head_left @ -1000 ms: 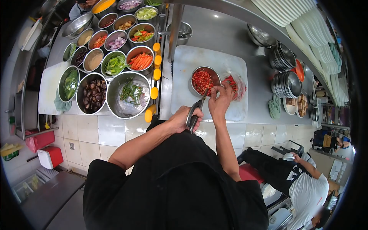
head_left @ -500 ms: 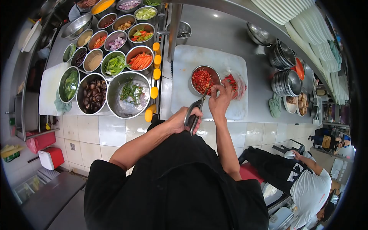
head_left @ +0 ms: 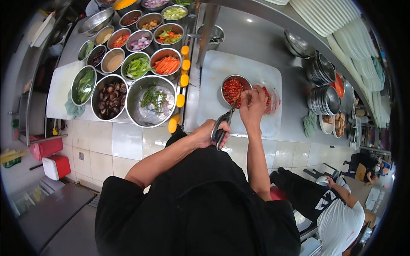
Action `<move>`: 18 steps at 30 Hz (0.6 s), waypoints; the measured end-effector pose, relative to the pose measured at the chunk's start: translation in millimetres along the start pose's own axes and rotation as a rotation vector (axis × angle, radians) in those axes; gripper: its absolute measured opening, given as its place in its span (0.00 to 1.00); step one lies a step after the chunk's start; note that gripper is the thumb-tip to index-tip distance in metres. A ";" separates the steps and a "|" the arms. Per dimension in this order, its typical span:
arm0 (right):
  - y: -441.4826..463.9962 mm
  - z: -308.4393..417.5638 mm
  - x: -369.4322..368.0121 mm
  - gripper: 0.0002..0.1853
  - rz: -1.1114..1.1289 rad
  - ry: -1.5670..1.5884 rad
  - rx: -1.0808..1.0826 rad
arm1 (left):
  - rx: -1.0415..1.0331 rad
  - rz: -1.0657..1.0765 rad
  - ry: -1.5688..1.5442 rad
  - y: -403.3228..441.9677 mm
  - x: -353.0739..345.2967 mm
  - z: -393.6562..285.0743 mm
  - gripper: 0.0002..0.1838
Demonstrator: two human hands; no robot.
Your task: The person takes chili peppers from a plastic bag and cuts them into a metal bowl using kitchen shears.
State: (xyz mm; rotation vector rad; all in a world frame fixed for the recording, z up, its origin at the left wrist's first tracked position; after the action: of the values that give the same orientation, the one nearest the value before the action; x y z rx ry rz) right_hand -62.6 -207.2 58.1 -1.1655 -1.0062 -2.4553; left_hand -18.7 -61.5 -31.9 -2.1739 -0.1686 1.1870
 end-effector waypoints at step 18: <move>29.1 -61.0 -18.2 0.07 0.082 0.072 -0.119 | -0.043 -0.058 0.016 -11.9 20.4 -1.4 0.17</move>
State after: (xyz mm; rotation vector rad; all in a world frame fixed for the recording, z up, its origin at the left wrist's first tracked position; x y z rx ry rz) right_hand -72.6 -271.1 31.4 -1.1210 -0.7870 -2.5022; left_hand -3.5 -44.7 -38.7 -2.1996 -0.2508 1.1433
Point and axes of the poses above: each hand's wrist, its own y-axis towards the middle knuckle, its own x-axis out of the back of the hand, z = x × y, the point moved 8 cm from there along y, towards the middle knuckle, and after that the axes turned 6 degrees about -y, right-handed, at the moved point
